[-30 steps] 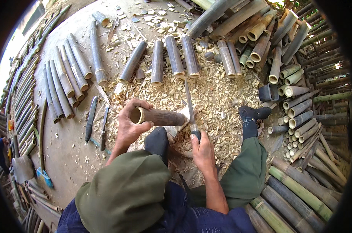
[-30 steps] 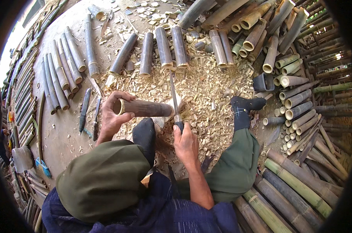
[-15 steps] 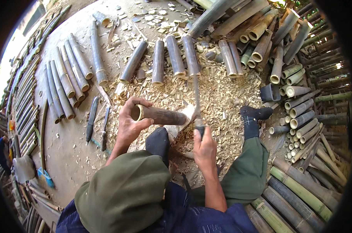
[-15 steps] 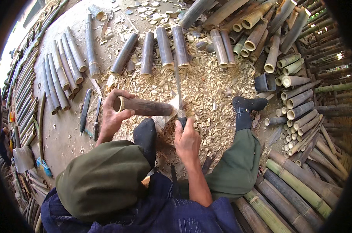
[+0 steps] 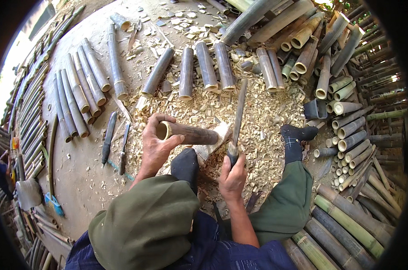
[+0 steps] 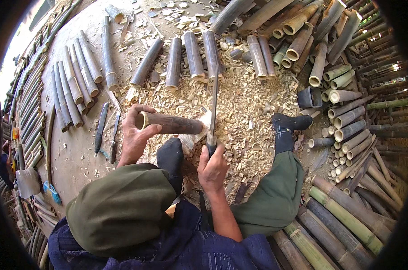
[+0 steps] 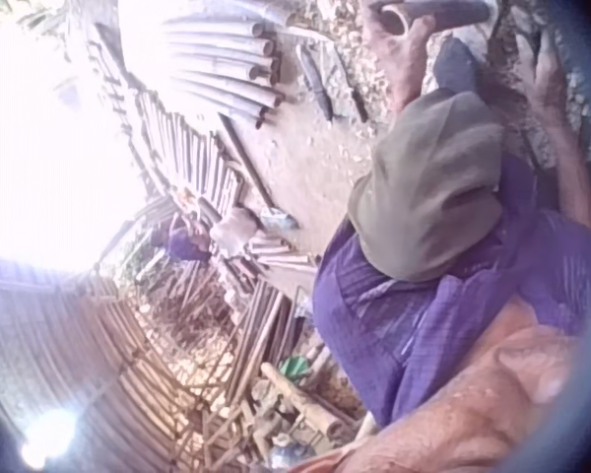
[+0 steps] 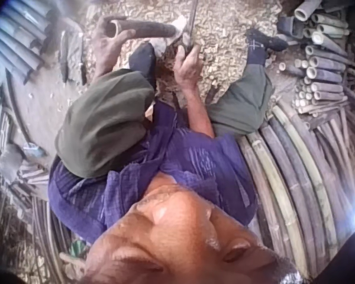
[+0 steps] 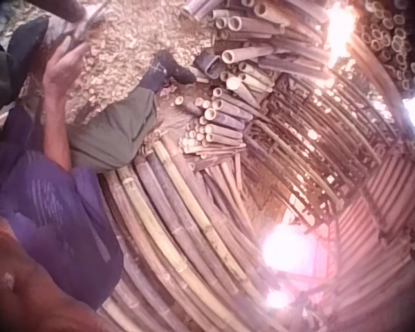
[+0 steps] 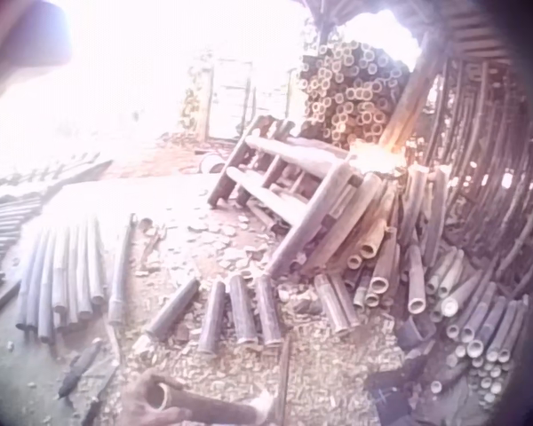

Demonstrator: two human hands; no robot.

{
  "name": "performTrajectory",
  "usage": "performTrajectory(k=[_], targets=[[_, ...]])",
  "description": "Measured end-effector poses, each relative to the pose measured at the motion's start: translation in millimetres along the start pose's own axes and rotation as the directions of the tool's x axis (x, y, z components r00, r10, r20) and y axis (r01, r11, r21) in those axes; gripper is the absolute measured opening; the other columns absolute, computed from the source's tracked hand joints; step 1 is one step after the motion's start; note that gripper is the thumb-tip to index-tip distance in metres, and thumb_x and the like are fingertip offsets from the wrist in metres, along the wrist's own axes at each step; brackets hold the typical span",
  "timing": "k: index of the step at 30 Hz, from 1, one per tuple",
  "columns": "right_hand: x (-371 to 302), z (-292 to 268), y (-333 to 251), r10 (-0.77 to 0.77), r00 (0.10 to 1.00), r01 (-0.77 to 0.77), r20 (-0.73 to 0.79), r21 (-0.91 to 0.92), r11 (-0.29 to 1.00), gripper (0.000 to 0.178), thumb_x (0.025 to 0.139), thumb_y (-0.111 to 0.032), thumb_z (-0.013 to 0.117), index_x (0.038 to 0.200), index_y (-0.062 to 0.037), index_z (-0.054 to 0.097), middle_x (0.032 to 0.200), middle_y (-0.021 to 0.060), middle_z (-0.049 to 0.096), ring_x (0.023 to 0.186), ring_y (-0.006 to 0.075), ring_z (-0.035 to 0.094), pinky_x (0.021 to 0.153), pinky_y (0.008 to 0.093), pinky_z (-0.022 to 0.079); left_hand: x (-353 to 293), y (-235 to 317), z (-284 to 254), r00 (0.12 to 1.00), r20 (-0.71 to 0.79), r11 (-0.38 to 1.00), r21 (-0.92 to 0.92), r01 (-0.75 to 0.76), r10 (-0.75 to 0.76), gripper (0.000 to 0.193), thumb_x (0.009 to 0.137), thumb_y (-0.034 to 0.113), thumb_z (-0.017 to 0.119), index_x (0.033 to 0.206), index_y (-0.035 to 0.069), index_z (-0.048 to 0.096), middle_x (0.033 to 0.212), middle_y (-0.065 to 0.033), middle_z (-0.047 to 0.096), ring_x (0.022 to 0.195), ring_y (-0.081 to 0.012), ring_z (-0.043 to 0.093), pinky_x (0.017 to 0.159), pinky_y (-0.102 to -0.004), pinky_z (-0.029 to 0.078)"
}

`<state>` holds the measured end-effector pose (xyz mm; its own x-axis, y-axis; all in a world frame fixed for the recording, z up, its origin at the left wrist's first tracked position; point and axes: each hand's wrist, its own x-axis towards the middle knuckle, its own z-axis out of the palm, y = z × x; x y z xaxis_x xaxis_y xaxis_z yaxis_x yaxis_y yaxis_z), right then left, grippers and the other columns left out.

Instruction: The person sits on the ground and uses a knife to shave the outer surface of a bamboo segment. They hold the bamboo with one hand and scrape the surface with the knife in the other, creating wood shavings. The person rotates the bamboo to work on different sides and occasionally places the finished piece on the ground.

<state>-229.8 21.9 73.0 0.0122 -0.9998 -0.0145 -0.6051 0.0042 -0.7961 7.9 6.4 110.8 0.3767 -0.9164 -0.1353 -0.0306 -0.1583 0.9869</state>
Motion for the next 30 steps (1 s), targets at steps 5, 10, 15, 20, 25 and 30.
performTrajectory(k=[5,10,15,20,25,30], targets=[[1.3,44.8,80.9,0.287,0.946,-0.240,0.152,-0.266,0.934,0.040,0.110,-0.039,0.052,0.116,0.0003,0.052,0.092,0.0320,0.071,0.087,0.0554,0.069,0.078,0.0617,0.052,14.3,-10.6,6.0,0.997,0.013,0.991,0.109,-0.074,0.073,0.053,0.081,0.018,0.089,0.124,0.008,0.060,0.111,-0.0082,0.067,0.103,-0.0191,0.067,0.091,-0.0335,0.055],[-1.9,6.9,36.0,0.268,0.938,-0.226,0.220,-0.198,0.954,0.040,0.109,-0.040,0.055,0.113,0.0000,0.053,0.087,0.0317,0.070,0.087,0.0550,0.069,0.074,0.0626,0.052,8.0,-10.7,-9.8,0.996,-0.091,0.976,-0.218,0.004,-0.024,0.056,0.079,0.005,0.085,0.129,0.003,0.060,0.114,-0.0102,0.069,0.103,-0.0208,0.070,0.095,-0.0341,0.057],[15.7,-31.1,-7.0,0.083,0.973,-0.049,0.213,-0.162,0.986,0.033,0.108,-0.034,0.059,0.114,-0.0020,0.054,0.079,0.0289,0.070,0.077,0.0517,0.071,0.064,0.0590,0.053,5.5,-22.4,-8.6,0.992,0.048,0.981,-0.156,-0.111,0.120,0.044,0.073,-0.004,0.079,0.114,0.003,0.066,0.116,-0.0082,0.070,0.107,-0.0169,0.068,0.096,-0.0336,0.056],[8.5,-10.7,13.8,-0.077,0.995,0.078,0.066,-0.001,0.997,0.032,0.109,-0.031,0.058,0.114,0.0011,0.055,0.077,0.0284,0.070,0.072,0.0461,0.072,0.060,0.0513,0.055,8.6,-20.0,-4.3,0.984,0.117,0.985,-0.126,-0.120,0.135,0.046,0.071,-0.006,0.078,0.114,0.005,0.064,0.121,-0.0101,0.068,0.119,-0.0207,0.065,0.106,-0.0367,0.052],[6.4,-0.4,61.7,0.346,0.872,-0.225,0.347,-0.344,0.912,0.038,0.109,-0.035,0.054,0.117,0.0023,0.054,0.084,0.0322,0.071,0.080,0.0499,0.073,0.070,0.0573,0.056,-1.8,-20.8,2.2,0.980,0.143,0.990,-0.052,-0.129,0.135,0.044,0.072,-0.003,0.079,0.113,0.004,0.064,0.120,-0.0103,0.068,0.120,-0.0210,0.065,0.107,-0.0382,0.050],[16.9,-19.9,-9.7,0.006,0.992,0.000,0.125,-0.048,0.999,0.030,0.108,-0.027,0.058,0.122,-0.0012,0.053,0.080,0.0240,0.070,0.071,0.0497,0.070,0.062,0.0544,0.055,-0.5,-16.1,-9.8,0.996,-0.011,0.996,-0.012,-0.089,0.089,0.045,0.074,0.000,0.081,0.115,0.005,0.064,0.118,-0.0098,0.071,0.111,-0.0191,0.068,0.100,-0.0353,0.054]])
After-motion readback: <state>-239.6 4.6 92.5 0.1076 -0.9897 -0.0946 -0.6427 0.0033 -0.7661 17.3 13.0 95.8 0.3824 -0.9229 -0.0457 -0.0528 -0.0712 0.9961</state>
